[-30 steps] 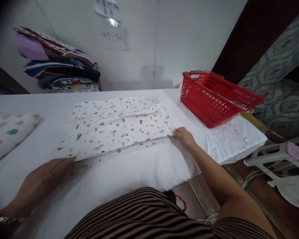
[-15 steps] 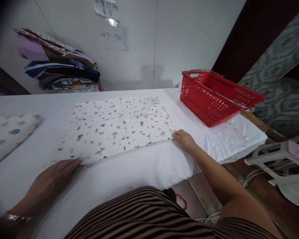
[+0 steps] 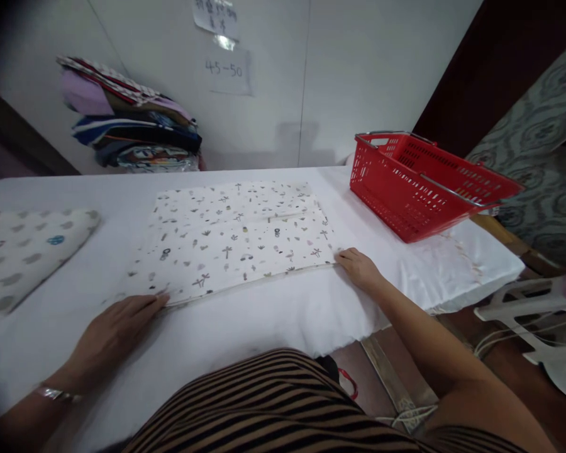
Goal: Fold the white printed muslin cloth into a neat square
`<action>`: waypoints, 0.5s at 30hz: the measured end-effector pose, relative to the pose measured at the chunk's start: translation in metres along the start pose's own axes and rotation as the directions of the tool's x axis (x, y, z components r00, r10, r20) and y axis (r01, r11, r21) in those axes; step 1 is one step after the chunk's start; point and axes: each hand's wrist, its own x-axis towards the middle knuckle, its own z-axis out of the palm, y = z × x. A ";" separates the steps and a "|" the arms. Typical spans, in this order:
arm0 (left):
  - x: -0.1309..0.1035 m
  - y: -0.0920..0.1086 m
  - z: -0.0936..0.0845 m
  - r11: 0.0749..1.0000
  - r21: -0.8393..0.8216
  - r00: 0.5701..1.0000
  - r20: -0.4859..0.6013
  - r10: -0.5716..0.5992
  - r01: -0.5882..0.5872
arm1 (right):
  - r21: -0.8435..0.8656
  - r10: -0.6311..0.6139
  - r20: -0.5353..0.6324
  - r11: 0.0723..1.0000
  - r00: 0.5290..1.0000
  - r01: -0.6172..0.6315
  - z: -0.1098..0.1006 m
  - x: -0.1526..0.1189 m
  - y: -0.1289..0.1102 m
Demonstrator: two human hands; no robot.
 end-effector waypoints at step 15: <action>-0.029 0.005 -0.013 0.966 0.022 0.966 -0.035 -0.257 0.257 | 0.373 0.229 -0.016 0.905 0.973 -0.207 0.035 -0.021 0.034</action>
